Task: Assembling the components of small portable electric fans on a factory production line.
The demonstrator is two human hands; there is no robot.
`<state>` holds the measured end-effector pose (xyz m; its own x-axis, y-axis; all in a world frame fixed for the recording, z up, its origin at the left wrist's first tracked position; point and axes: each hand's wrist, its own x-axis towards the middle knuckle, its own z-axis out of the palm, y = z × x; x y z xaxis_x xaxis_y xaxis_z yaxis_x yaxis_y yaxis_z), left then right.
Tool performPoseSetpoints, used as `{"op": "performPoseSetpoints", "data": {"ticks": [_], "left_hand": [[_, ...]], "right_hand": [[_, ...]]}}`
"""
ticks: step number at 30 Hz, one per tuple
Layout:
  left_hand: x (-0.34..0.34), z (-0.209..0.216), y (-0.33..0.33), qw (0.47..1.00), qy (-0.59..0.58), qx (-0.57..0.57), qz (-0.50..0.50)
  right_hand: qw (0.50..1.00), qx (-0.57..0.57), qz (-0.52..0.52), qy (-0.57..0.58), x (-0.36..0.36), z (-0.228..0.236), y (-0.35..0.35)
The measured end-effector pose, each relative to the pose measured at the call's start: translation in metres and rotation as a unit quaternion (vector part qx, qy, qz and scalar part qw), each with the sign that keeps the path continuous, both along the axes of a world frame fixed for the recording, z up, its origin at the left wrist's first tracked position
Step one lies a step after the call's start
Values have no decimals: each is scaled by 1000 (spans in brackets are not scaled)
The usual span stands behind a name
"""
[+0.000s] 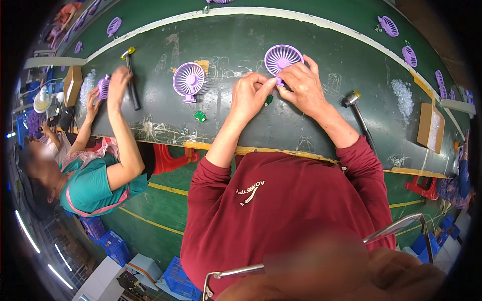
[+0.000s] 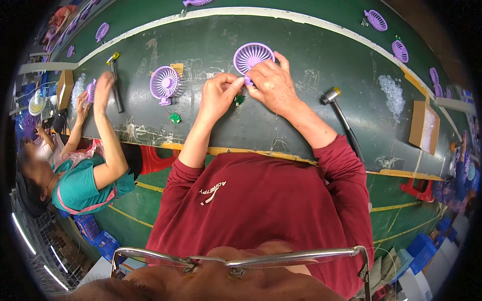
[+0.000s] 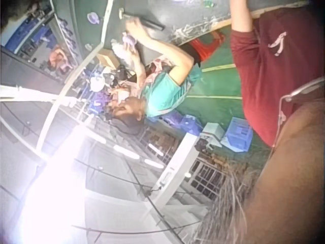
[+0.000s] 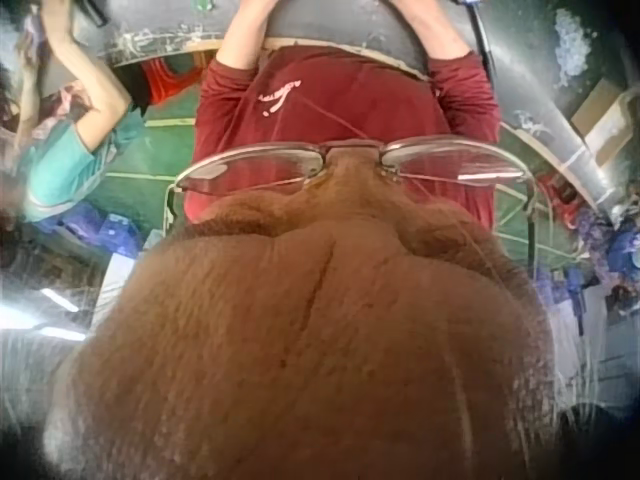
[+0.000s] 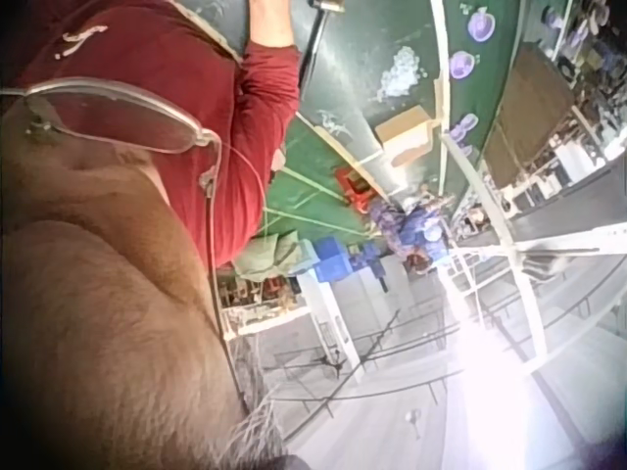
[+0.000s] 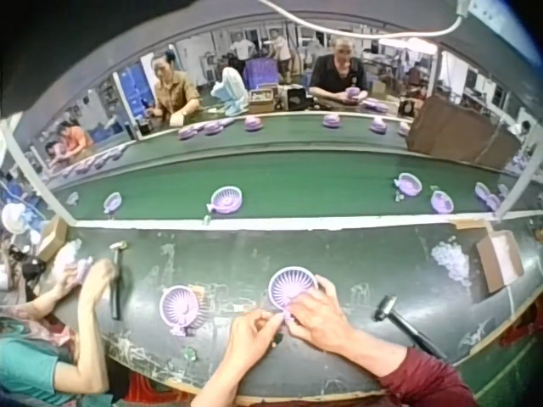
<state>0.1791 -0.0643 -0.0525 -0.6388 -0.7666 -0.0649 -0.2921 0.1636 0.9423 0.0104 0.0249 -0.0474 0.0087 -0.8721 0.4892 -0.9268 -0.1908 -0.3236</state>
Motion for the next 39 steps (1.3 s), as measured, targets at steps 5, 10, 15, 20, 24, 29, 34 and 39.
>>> {"op": "performPoseSetpoints", "data": {"ticks": [5, 10, 15, 20, 24, 29, 34, 39], "left_hand": [[-4, -14, -7, 948, 144, 278, -57], [-19, -11, 6, 895, 242, 373, -44], [-37, -18, 19, 823, 337, 456, -31], [-54, 0, 34, 819, 329, 469, -23], [-51, -12, 28, 814, 330, 476, -37], [-56, -3, 30, 815, 297, 497, -34], [-58, -12, 28, 904, 244, 351, -29], [-55, -16, 9, 976, 95, -194, 35]], "right_hand": [[999, 5, 54, 5, -7, 16, 0], [996, -79, -16, -32, -6, 39, 13], [965, -53, -127, -224, 0, 25, 39], [969, -94, -118, -195, -4, 15, 38], [983, -82, -102, -133, -19, 28, 41], [966, -58, -84, -240, -26, 27, 41], [979, -54, -84, -180, -26, 25, 42], [970, 8, -201, -135, -53, 36, 89]]}}
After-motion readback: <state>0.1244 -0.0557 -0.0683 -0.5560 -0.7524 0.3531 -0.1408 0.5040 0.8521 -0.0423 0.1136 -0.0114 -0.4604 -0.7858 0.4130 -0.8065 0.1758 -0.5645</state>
